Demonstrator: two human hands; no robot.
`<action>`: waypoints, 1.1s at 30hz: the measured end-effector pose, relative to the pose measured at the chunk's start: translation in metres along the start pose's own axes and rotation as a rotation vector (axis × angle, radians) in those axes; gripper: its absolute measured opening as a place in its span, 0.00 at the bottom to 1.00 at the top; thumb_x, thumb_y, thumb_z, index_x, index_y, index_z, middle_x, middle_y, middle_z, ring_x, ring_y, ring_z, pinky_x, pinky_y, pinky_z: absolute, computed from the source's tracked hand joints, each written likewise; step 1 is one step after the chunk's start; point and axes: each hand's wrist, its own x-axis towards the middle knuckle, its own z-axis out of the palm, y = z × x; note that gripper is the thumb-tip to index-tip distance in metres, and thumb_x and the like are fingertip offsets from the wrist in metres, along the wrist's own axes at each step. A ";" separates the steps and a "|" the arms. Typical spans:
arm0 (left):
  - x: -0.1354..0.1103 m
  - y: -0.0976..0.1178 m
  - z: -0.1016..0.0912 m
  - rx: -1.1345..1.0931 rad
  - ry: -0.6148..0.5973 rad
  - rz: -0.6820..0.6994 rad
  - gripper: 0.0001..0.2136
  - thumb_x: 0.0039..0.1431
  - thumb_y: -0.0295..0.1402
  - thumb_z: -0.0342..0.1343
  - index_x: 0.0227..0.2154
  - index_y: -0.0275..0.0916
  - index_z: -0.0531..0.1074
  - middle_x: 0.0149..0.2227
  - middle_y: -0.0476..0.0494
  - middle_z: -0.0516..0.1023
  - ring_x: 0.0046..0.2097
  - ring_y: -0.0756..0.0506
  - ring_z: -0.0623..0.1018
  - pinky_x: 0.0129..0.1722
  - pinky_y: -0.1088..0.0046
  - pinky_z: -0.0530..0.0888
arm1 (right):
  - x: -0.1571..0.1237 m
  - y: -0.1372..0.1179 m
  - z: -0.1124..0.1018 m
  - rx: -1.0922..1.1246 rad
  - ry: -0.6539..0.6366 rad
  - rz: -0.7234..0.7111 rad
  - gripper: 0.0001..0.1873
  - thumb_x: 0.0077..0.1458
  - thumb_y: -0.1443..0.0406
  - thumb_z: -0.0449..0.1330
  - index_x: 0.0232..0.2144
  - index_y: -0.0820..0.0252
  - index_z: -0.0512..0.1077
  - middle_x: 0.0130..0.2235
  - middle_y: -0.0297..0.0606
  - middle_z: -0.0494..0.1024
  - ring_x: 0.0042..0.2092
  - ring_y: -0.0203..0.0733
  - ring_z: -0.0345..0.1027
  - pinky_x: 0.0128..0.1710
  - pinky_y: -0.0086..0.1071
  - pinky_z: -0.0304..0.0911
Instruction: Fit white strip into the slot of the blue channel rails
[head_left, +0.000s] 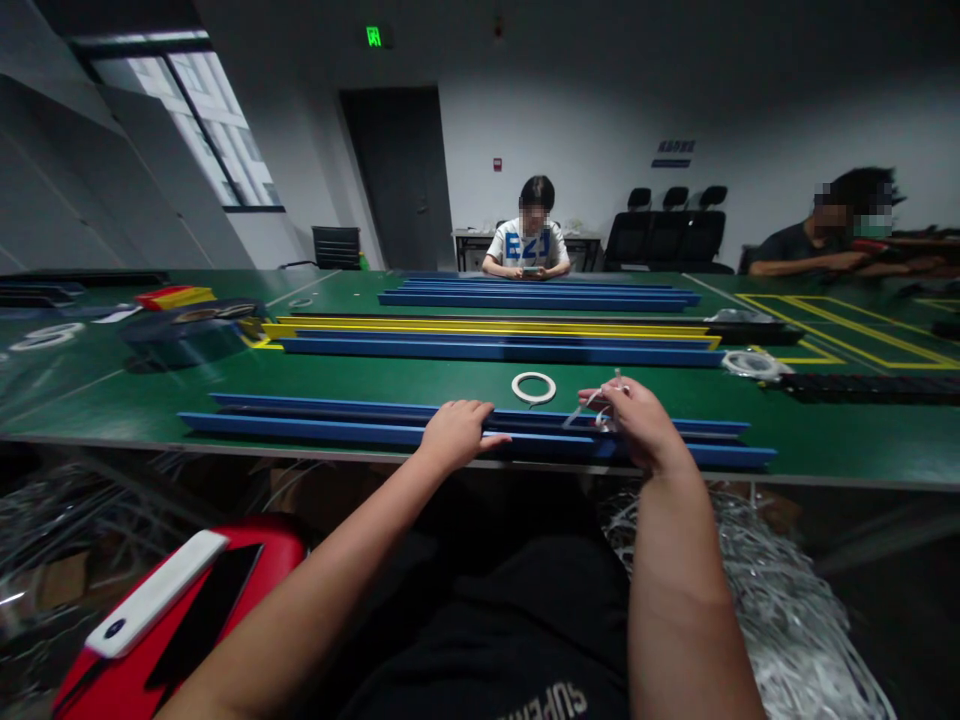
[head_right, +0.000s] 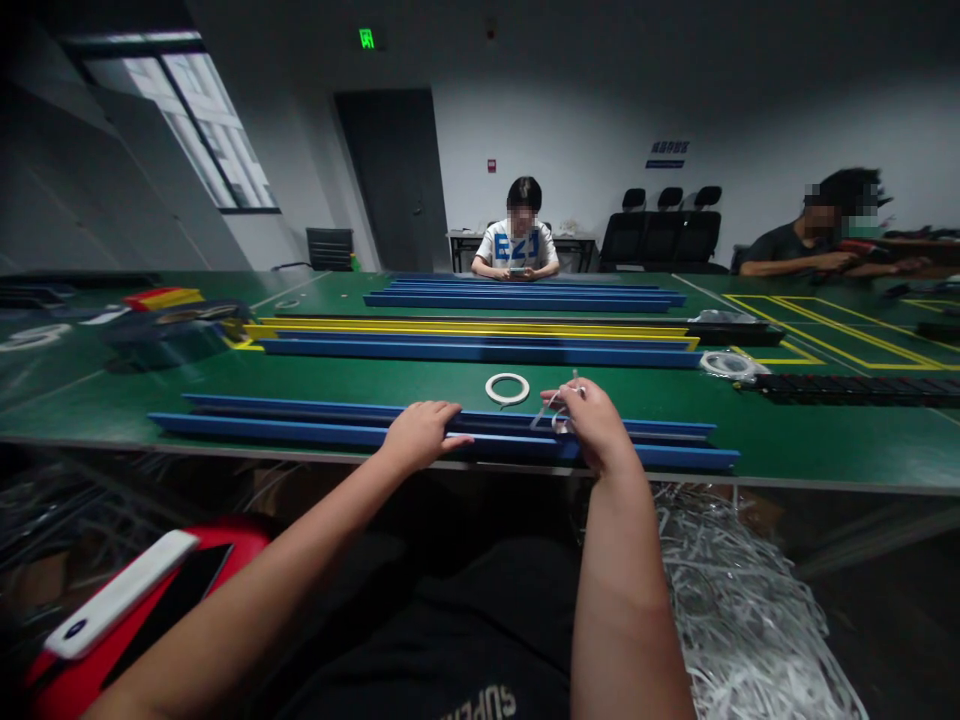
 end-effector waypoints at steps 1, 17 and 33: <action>-0.004 -0.007 -0.001 -0.001 -0.005 -0.004 0.30 0.58 0.60 0.46 0.51 0.43 0.69 0.45 0.38 0.78 0.48 0.38 0.75 0.48 0.62 0.68 | -0.002 -0.003 0.002 0.115 -0.021 0.011 0.13 0.56 0.53 0.54 0.36 0.56 0.62 0.34 0.39 0.77 0.36 0.42 0.73 0.33 0.33 0.68; -0.064 -0.158 -0.023 0.001 -0.064 -0.161 0.27 0.60 0.54 0.47 0.54 0.42 0.71 0.54 0.40 0.75 0.55 0.38 0.73 0.55 0.60 0.68 | -0.002 0.013 0.011 -0.977 -0.242 -0.027 0.11 0.48 0.58 0.63 0.36 0.53 0.78 0.32 0.36 0.79 0.32 0.39 0.69 0.30 0.29 0.55; -0.017 -0.043 -0.015 -0.256 0.277 0.053 0.15 0.67 0.40 0.44 0.39 0.41 0.75 0.41 0.42 0.79 0.46 0.43 0.76 0.49 0.64 0.70 | 0.007 0.022 0.000 -1.011 -0.256 -0.042 0.09 0.51 0.64 0.62 0.36 0.53 0.79 0.35 0.37 0.79 0.35 0.38 0.70 0.35 0.27 0.58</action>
